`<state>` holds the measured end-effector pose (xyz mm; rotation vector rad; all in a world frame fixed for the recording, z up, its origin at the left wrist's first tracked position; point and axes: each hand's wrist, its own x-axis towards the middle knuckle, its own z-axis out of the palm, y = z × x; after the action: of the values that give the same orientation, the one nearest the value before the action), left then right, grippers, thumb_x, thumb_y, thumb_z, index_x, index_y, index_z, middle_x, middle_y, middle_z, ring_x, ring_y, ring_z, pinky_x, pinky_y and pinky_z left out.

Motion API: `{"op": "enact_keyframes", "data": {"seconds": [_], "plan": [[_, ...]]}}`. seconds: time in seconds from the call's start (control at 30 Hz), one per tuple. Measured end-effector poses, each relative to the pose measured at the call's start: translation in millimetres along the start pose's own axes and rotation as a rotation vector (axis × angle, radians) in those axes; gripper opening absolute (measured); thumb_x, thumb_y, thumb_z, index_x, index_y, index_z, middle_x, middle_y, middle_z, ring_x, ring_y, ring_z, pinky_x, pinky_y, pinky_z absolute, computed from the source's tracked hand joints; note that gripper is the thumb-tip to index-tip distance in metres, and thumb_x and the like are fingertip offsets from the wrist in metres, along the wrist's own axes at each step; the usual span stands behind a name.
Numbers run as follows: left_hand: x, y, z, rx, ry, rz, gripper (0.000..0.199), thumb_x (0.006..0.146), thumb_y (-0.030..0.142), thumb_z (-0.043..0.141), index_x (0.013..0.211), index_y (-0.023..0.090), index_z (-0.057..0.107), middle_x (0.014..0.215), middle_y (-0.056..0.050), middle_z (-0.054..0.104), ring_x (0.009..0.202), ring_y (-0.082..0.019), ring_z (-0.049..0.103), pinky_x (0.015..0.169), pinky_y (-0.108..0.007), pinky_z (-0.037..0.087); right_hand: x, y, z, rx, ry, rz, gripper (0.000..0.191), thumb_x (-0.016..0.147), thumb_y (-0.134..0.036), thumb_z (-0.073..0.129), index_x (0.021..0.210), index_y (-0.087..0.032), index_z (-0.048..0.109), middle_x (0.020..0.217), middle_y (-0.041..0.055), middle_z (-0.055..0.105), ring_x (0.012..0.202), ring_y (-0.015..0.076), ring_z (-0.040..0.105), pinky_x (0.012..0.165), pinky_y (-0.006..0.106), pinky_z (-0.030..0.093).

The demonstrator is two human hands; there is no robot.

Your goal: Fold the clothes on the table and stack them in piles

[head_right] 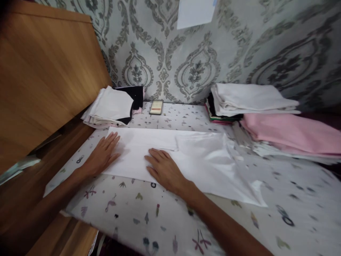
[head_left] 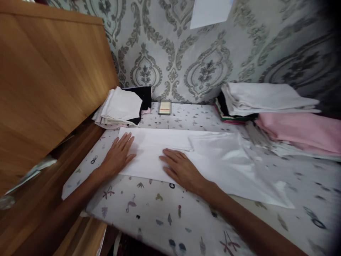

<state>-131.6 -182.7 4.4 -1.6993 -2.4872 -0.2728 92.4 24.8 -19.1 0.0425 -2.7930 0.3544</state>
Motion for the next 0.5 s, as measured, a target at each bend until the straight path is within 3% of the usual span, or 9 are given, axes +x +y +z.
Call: {"op": "enact_keyframes", "data": {"seconds": [0.13,0.3,0.4,0.5], "plan": [[-4,-17,22.2,0.025,-0.153,-0.149,0.071,0.095,0.057,0.031,0.151,0.013,0.030,0.159,-0.019,0.030,0.150,-0.030,0.021,0.118,-0.054,0.021,0,-4,-7,0.030,-0.018,0.031,0.036,0.100,-0.030,0.043,0.129,-0.018,0.059,0.140,0.0141,0.056,0.133,0.0253,0.048,0.109,0.046,0.040],[-3,-24,26.4,0.099,-0.088,-0.224,0.076,0.092,0.057,0.030,0.150,0.009,0.033,0.157,-0.021,0.033,0.149,-0.034,0.022,0.116,-0.061,0.021,0,-6,-13,0.055,0.002,0.099,0.033,0.099,-0.024,0.045,0.127,-0.017,0.060,0.137,0.0128,0.059,0.133,0.0230,0.049,0.110,0.043,0.038],[3,-24,24.4,0.119,0.001,-0.188,0.082,0.090,0.059,0.027,0.151,0.004,0.029,0.157,-0.023,0.031,0.150,-0.035,0.019,0.118,-0.059,0.019,1,-6,-12,-0.005,0.039,0.169,0.033,0.098,-0.020,0.044,0.127,-0.016,0.059,0.141,0.0144,0.056,0.137,0.0242,0.045,0.113,0.046,0.034],[6,-37,33.3,0.071,-0.033,-0.105,0.083,0.089,0.059,0.024,0.151,0.004,0.029,0.157,-0.022,0.032,0.149,-0.034,0.023,0.117,-0.055,0.024,2,-4,-12,-0.082,0.018,0.274,0.037,0.097,-0.026,0.050,0.133,-0.014,0.055,0.148,0.0161,0.049,0.143,0.0257,0.037,0.117,0.047,0.029]]}}
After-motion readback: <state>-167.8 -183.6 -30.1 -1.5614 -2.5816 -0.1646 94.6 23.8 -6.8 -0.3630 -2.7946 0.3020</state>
